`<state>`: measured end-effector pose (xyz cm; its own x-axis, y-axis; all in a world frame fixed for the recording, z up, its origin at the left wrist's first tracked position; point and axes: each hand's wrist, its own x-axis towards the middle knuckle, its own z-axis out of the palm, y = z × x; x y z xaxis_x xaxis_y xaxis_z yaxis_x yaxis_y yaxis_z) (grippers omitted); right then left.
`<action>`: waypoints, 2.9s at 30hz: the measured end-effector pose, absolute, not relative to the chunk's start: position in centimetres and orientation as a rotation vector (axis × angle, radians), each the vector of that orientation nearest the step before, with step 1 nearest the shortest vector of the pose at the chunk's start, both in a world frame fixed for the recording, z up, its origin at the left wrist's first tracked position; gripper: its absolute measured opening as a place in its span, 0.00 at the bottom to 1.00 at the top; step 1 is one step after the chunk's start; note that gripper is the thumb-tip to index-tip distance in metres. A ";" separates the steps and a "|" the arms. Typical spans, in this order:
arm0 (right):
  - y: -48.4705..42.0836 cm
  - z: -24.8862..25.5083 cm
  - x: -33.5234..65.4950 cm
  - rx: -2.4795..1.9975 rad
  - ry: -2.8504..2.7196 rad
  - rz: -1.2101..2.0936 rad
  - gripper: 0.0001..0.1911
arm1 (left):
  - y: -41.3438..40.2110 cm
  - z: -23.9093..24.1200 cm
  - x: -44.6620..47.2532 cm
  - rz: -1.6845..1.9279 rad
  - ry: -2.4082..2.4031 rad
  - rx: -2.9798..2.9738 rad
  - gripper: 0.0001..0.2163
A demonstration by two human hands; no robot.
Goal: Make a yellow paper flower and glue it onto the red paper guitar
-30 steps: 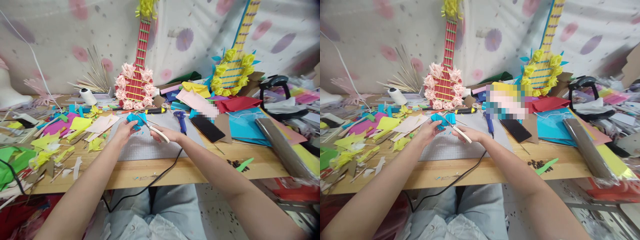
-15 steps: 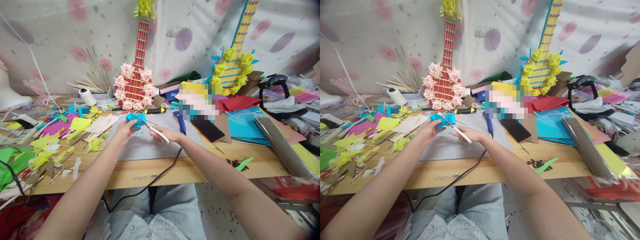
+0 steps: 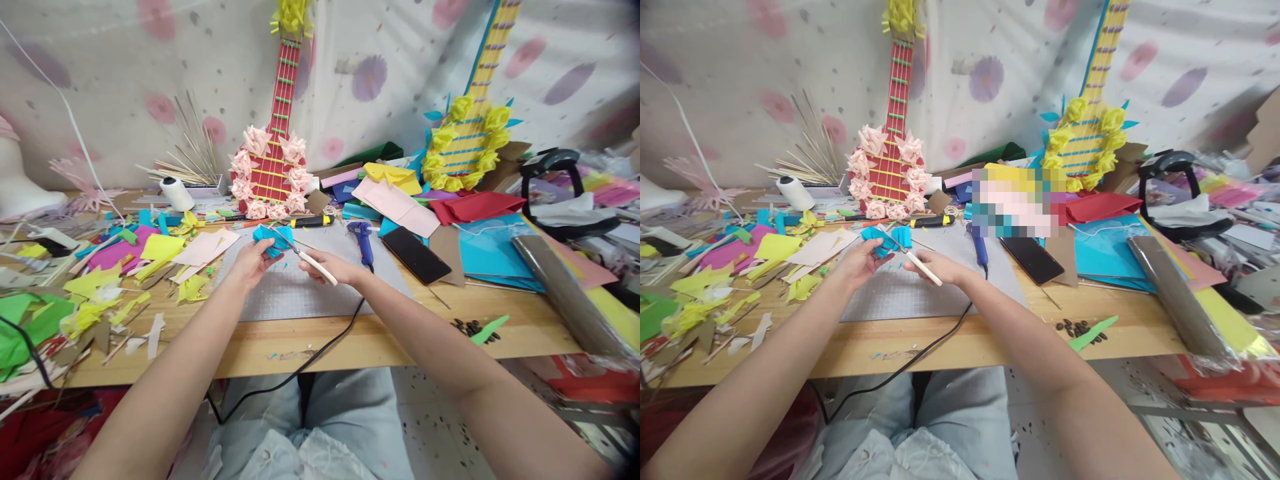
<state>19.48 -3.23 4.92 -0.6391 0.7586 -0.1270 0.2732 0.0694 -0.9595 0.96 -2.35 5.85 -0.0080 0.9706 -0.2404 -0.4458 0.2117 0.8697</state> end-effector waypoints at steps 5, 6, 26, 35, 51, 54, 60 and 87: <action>-3.2 5.0 19.8 -1.073 -1.972 1.544 0.22 | -2.4 6.0 0.9 1.252 1.018 0.677 0.04; -3.1 5.1 19.9 -1.088 -1.986 1.533 0.21 | -2.4 6.0 0.9 1.248 1.024 0.683 0.04; -2.6 4.8 21.1 -1.134 -2.072 1.530 0.22 | -2.2 6.0 0.2 1.232 1.194 0.940 0.11; -2.8 4.9 21.1 -0.976 -2.201 1.530 0.22 | -2.2 6.1 0.1 1.201 1.172 0.947 0.11; -3.2 4.9 20.1 -0.920 -2.062 1.657 0.20 | -2.2 6.1 0.1 1.007 1.171 1.030 0.09; -3.3 4.8 20.1 -0.947 -2.023 1.682 0.20 | -2.3 6.2 -0.1 0.974 1.175 1.039 0.09; -2.8 4.1 20.3 -0.964 -1.975 1.732 0.19 | -2.2 6.4 -0.4 0.926 1.177 1.054 0.09; -0.7 4.7 14.1 -1.110 -2.086 1.777 0.24 | -3.0 5.4 -4.6 0.846 1.213 0.865 0.08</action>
